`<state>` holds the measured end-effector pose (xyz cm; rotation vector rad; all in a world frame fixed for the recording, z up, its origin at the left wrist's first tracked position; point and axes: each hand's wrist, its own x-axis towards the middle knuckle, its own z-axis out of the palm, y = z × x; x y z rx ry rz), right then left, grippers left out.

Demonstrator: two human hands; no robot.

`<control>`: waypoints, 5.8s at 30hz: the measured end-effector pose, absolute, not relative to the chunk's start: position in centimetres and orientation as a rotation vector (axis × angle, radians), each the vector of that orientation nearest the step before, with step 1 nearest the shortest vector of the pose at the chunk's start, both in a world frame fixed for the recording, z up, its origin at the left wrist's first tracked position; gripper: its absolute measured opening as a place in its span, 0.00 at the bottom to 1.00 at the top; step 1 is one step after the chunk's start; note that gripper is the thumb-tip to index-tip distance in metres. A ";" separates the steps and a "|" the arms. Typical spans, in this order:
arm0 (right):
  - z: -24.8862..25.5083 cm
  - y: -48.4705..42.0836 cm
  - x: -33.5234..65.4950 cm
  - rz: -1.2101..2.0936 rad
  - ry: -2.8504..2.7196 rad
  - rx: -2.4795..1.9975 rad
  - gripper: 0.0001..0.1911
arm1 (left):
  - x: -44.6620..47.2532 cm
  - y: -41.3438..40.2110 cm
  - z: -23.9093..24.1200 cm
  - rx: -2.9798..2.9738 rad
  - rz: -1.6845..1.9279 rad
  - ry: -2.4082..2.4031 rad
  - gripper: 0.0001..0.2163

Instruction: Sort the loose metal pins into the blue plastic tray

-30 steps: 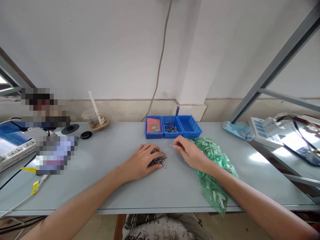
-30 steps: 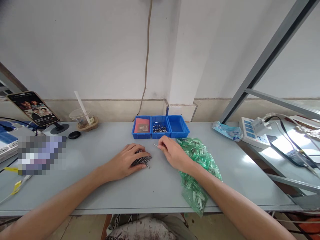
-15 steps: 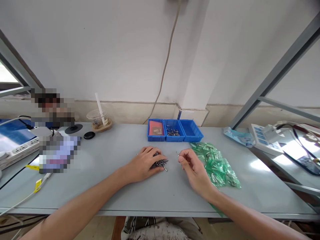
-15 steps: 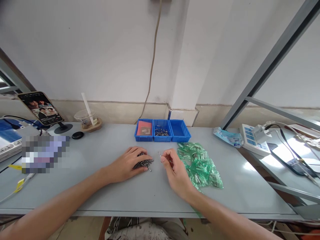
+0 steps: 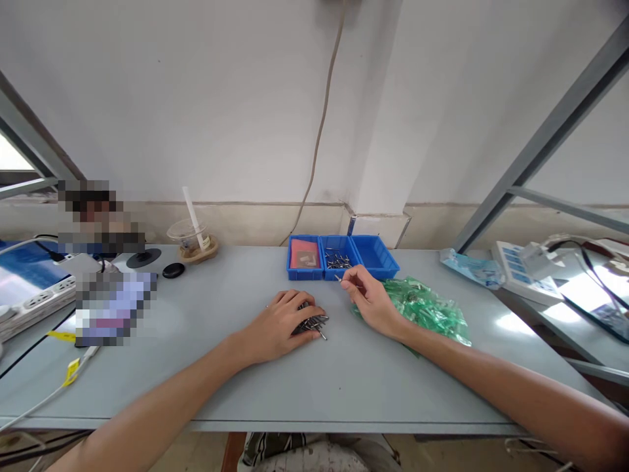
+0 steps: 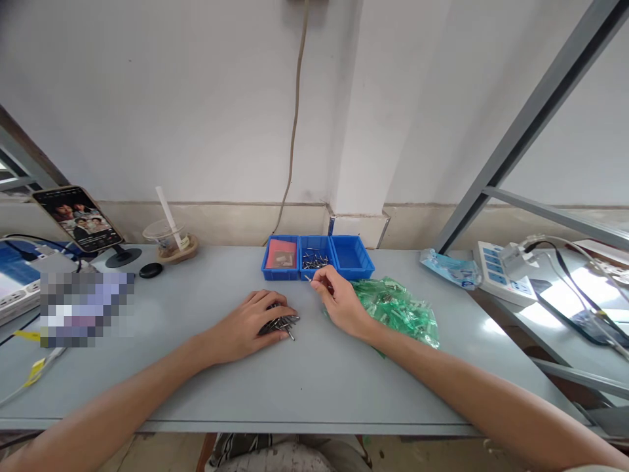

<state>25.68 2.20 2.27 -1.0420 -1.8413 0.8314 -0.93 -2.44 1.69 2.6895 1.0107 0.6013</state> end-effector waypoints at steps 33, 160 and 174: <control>2.4 0.3 25.0 0.943 -1.658 -1.040 0.12 | -1.2 -2.1 1.3 2.692 0.572 1.123 0.20; 2.5 1.2 26.1 1.014 -1.595 -1.160 0.19 | -1.3 -1.8 1.1 2.746 0.648 1.198 0.08; 2.2 1.6 26.3 0.889 -1.588 -1.176 0.15 | -1.4 -1.7 1.1 2.751 0.650 1.173 0.09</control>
